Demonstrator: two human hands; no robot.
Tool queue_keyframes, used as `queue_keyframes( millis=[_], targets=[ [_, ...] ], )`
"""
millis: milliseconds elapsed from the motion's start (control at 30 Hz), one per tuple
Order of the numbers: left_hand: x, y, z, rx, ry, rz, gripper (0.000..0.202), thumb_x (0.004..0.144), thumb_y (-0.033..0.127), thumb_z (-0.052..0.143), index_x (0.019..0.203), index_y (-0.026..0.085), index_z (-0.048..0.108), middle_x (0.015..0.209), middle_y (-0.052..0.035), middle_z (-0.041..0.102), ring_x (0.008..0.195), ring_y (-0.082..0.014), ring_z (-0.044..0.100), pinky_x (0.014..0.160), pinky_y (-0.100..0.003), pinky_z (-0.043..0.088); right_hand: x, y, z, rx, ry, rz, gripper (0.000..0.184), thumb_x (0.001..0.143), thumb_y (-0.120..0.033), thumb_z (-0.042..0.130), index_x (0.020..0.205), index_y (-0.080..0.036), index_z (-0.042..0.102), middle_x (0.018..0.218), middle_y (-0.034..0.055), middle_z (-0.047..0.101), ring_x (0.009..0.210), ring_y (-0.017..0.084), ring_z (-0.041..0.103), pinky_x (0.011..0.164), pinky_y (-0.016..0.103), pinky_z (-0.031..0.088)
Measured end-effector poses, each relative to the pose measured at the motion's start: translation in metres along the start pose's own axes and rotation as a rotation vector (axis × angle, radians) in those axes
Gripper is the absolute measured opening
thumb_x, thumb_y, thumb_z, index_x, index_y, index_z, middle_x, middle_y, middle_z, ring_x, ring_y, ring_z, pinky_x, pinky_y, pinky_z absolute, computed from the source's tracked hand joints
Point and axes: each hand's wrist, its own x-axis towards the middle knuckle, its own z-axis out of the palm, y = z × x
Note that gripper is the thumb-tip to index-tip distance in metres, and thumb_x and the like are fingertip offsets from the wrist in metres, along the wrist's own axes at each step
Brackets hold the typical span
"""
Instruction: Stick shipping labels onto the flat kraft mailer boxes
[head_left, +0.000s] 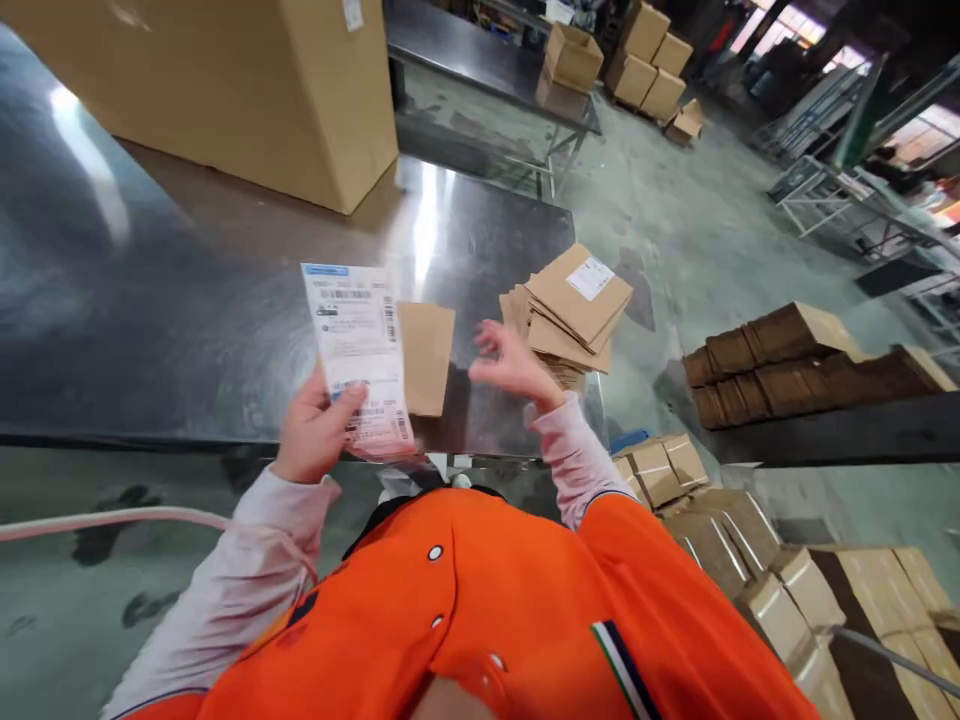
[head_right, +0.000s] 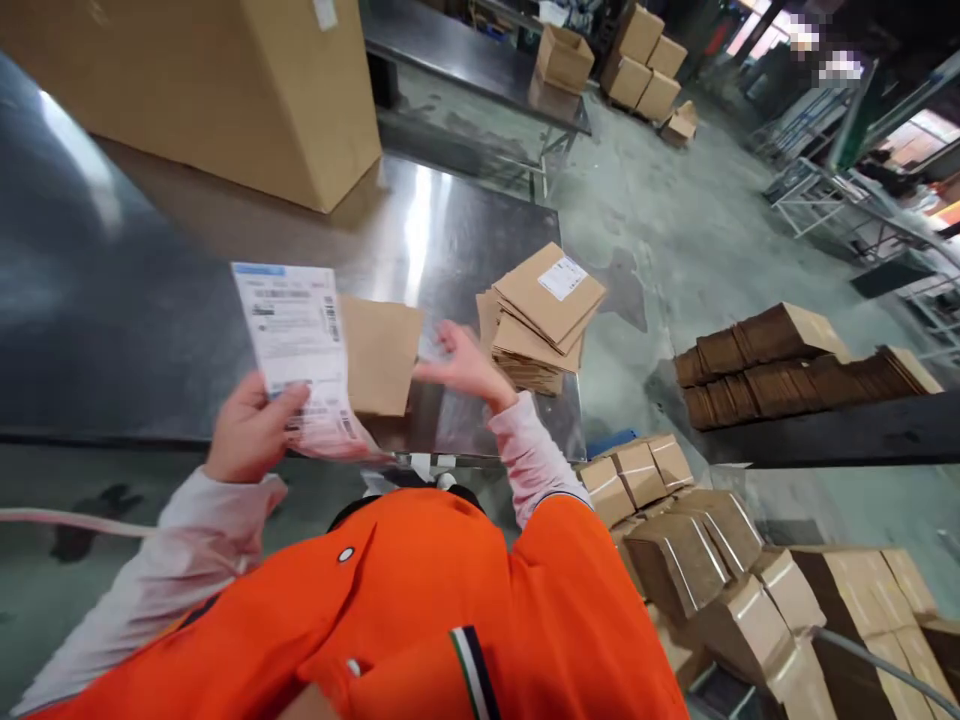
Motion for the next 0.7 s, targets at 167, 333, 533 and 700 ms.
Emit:
queue_keyframes(
  millis=[167,333,533,700],
  targets=[
    [-0.006,-0.012,-0.003,0.095,-0.199,-0.123,0.065,0.047,0.064,0.093,0.086,0.014,0.077,0.084,-0.0104,0.078,0.081,-0.0280,0.072,0.074,-0.035,0.061,-0.066,-0.036,0.135,0.601,-0.336,0.150,0.049,0.086,-0.053,0.071,0.118,-0.016,0.071,0.118,0.0106,0.076,0.105,0.024,0.072,0.096,0.038,0.059],
    [-0.004,-0.011,-0.005,0.010,-0.014,-0.133,0.056,0.047,0.059,0.092,0.070,0.012,0.075,0.066,-0.0061,0.071,0.066,-0.0209,0.065,0.061,-0.028,0.053,-0.047,-0.043,0.115,0.499,-0.350,0.107,0.043,0.074,-0.044,0.084,0.107,-0.018,0.077,0.109,0.0083,0.078,0.092,0.021,0.073,0.087,0.035,0.060],
    [-0.006,-0.026,0.013,-0.018,0.084,-0.214,0.055,0.045,0.060,0.090,0.059,0.012,0.068,0.052,-0.0008,0.058,0.052,-0.0116,0.049,0.051,-0.024,0.038,-0.012,-0.057,0.093,0.271,-0.328,-0.029,0.018,0.084,-0.034,0.074,0.084,-0.018,0.080,0.079,0.0021,0.077,0.074,0.018,0.071,0.073,0.029,0.056],
    [0.007,-0.039,0.003,-0.083,-0.127,-0.351,0.057,0.041,0.049,0.097,0.076,0.011,0.075,0.067,-0.0036,0.071,0.062,-0.0161,0.061,0.059,-0.026,0.048,0.030,-0.044,0.104,0.157,-0.251,0.005,0.013,0.076,-0.030,0.079,0.076,-0.016,0.077,0.095,0.0055,0.078,0.090,0.019,0.072,0.082,0.029,0.056]
  ],
)
